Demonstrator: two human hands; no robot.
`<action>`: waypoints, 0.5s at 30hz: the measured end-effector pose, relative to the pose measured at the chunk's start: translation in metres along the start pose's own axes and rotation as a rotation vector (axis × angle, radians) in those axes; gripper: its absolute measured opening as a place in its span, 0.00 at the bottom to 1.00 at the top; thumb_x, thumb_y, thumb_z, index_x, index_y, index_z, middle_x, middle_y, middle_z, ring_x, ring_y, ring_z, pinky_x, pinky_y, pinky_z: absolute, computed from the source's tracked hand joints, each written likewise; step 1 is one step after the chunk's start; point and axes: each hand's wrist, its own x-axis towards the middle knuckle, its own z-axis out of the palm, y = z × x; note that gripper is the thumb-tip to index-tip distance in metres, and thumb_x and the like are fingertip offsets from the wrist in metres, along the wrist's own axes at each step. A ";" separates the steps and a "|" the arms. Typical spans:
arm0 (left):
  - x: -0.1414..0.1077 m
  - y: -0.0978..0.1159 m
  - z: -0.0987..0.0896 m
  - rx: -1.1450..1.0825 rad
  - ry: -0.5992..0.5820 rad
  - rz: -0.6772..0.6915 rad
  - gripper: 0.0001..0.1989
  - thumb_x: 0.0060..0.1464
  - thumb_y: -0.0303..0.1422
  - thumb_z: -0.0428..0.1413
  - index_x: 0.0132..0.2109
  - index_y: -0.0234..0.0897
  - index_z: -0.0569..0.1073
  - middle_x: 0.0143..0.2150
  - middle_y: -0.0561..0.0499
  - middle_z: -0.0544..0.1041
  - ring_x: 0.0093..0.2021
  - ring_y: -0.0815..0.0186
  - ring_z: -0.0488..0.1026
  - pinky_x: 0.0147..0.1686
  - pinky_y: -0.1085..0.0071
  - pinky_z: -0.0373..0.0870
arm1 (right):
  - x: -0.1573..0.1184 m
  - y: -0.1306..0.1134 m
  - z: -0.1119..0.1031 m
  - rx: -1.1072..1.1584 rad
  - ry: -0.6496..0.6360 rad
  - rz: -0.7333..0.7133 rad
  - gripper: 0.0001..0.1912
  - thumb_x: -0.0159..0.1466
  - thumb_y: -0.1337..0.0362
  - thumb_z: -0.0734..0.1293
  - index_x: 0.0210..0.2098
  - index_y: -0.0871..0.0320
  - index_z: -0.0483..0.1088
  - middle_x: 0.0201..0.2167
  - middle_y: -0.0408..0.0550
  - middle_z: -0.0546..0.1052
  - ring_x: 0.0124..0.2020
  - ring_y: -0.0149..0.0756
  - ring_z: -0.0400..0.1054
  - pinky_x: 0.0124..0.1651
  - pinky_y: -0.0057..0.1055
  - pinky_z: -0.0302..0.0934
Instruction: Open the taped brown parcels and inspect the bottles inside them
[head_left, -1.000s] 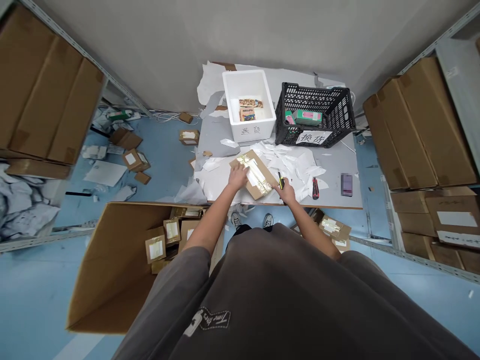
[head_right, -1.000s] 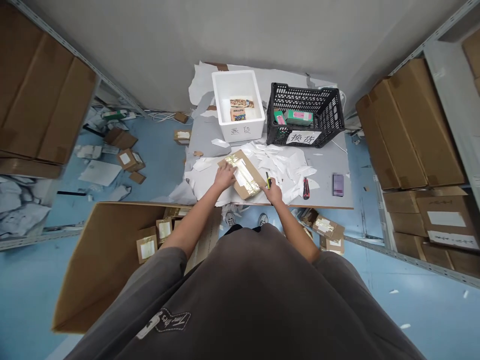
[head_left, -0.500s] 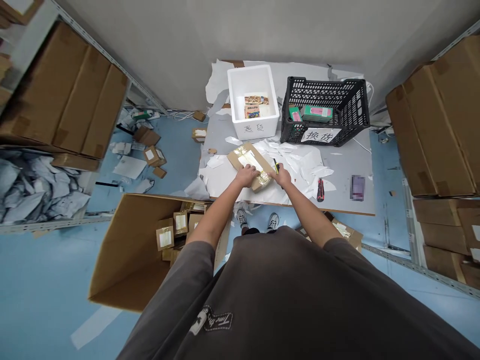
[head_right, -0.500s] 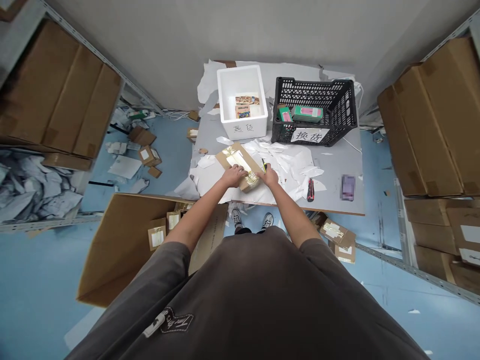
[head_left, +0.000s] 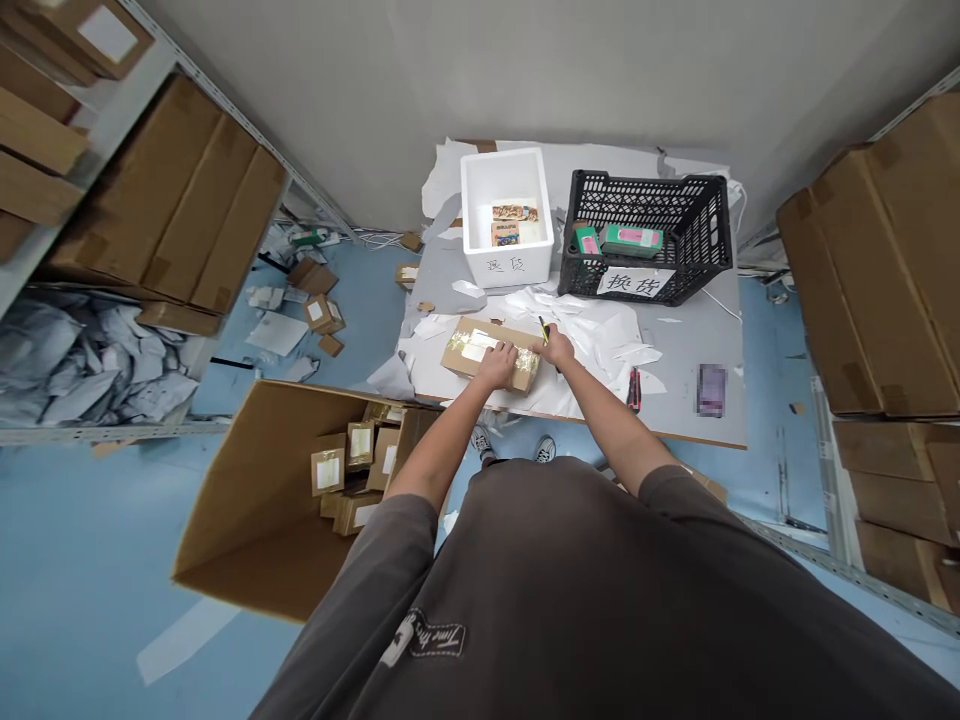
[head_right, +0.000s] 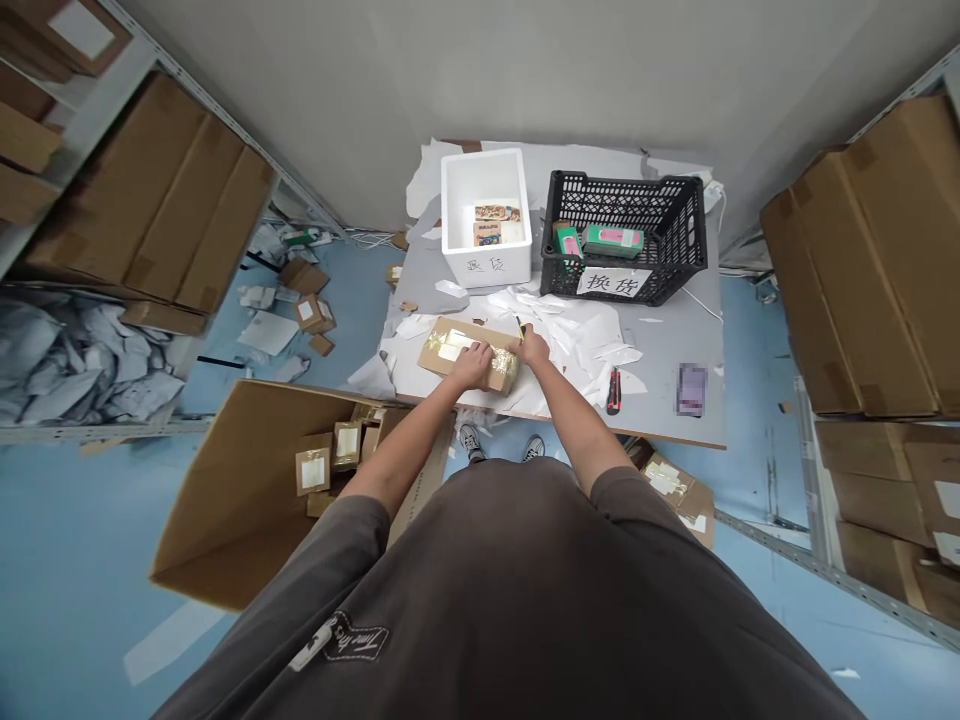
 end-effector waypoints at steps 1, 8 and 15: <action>-0.001 0.001 0.000 -0.002 -0.004 -0.012 0.44 0.47 0.34 0.72 0.69 0.36 0.66 0.69 0.33 0.68 0.69 0.42 0.64 0.65 0.51 0.66 | -0.003 -0.001 0.001 0.006 0.007 0.009 0.34 0.69 0.48 0.76 0.65 0.56 0.61 0.56 0.62 0.81 0.56 0.54 0.77 0.51 0.37 0.68; -0.002 -0.002 0.003 -0.010 -0.011 0.020 0.46 0.41 0.34 0.78 0.67 0.37 0.70 0.68 0.31 0.69 0.69 0.41 0.65 0.65 0.51 0.70 | -0.045 0.016 0.000 0.171 0.016 -0.063 0.20 0.81 0.49 0.56 0.63 0.54 0.63 0.44 0.52 0.83 0.41 0.45 0.81 0.47 0.34 0.70; -0.005 -0.004 0.006 -0.004 0.007 0.040 0.53 0.40 0.38 0.79 0.71 0.44 0.68 0.82 0.38 0.54 0.82 0.41 0.51 0.72 0.51 0.65 | -0.089 0.042 0.002 0.248 -0.319 -0.151 0.15 0.82 0.56 0.55 0.59 0.52 0.68 0.33 0.40 0.79 0.22 0.34 0.74 0.36 0.27 0.69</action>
